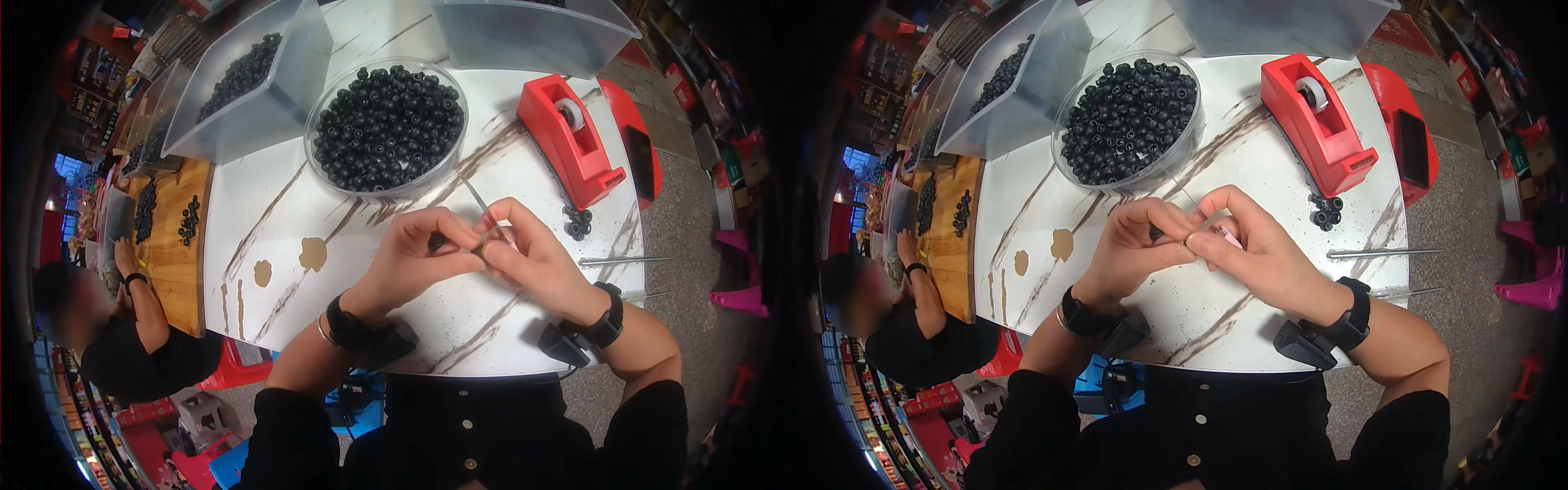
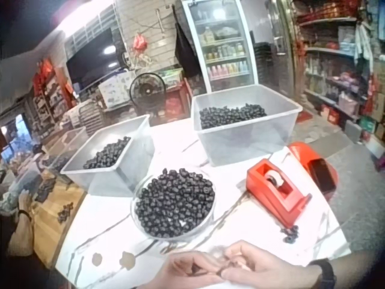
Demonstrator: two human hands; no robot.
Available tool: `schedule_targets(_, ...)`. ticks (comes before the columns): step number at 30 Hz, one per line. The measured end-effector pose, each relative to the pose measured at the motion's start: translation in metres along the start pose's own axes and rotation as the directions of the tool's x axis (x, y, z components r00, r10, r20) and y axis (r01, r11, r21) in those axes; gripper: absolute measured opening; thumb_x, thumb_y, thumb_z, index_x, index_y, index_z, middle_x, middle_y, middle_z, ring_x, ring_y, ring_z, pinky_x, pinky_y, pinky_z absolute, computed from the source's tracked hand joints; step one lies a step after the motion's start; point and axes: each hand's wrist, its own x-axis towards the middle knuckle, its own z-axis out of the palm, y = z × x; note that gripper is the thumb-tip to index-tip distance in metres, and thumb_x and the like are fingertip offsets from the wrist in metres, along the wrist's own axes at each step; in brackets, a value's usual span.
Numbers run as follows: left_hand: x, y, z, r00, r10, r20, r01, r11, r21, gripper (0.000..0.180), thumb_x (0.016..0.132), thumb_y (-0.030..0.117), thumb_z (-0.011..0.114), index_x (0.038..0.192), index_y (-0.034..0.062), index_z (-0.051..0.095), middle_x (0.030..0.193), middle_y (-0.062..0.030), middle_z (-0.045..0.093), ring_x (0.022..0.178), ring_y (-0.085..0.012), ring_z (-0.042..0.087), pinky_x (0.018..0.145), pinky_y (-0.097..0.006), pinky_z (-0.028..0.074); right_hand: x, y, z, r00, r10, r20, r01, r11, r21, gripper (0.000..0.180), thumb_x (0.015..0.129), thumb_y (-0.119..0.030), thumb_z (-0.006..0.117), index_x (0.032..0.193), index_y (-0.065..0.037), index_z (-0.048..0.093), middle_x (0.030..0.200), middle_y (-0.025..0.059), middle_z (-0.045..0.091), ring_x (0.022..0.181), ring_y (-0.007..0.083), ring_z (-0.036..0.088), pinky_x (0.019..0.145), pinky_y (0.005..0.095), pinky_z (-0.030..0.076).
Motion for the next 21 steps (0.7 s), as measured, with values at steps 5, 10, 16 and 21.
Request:
schedule_targets(5,-0.001,-0.002,-0.005,0.995,-0.091,0.034,0.096,0.965,-0.244,0.013,0.073,-0.003,0.062,0.082,0.0035,0.056,0.083,-0.0022,0.059,0.076,-0.0054,0.052,0.068,-0.02,0.041,0.0,-0.005,0.003,0.998,0.047,0.037,-0.048,0.999,0.024,0.022,0.089,-0.018,0.047,0.106,-0.004,0.041,0.077,-0.001,0.047,0.067,0.0028,0.044,0.06,0.0161,0.034)
schedule_targets(10,-0.001,-0.002,-0.006,0.989,-0.138,0.062,0.151,0.878,-0.455,0.015,0.078,0.001,0.058,0.091,0.0046,0.053,0.09,-0.0026,0.057,0.083,-0.0078,0.052,0.073,-0.021,0.041,-0.003,-0.012,0.003,0.999,-0.001,0.034,0.0,1.0,0.017,0.025,0.091,-0.014,0.039,0.114,-0.005,0.039,0.074,-0.0012,0.049,0.065,0.0029,0.043,0.058,0.0174,0.034)
schedule_targets(16,0.001,-0.003,-0.007,0.986,-0.15,0.077,0.168,0.813,-0.557,0.01,0.085,0.012,0.055,0.092,0.0056,0.051,0.089,-0.0008,0.055,0.083,-0.0094,0.052,0.073,-0.023,0.04,-0.001,0.004,0.001,0.968,-0.25,0.028,0.248,0.932,-0.265,0.032,0.09,-0.013,0.038,0.12,-0.005,0.037,0.078,0.0027,0.054,0.067,0.0066,0.048,0.062,0.0203,0.038)
schedule_targets(21,0.0,-0.012,-0.01,0.986,-0.134,0.096,0.165,0.793,-0.587,0.014,0.085,0.018,0.055,0.089,0.0056,0.05,0.083,-0.0008,0.054,0.079,-0.0099,0.052,0.071,-0.024,0.04,-0.001,0.003,0.005,0.945,-0.321,0.059,0.317,0.864,-0.392,0.037,0.087,-0.012,0.043,0.124,-0.006,0.037,0.09,0.0066,0.059,0.066,0.0099,0.052,0.061,0.0221,0.041)
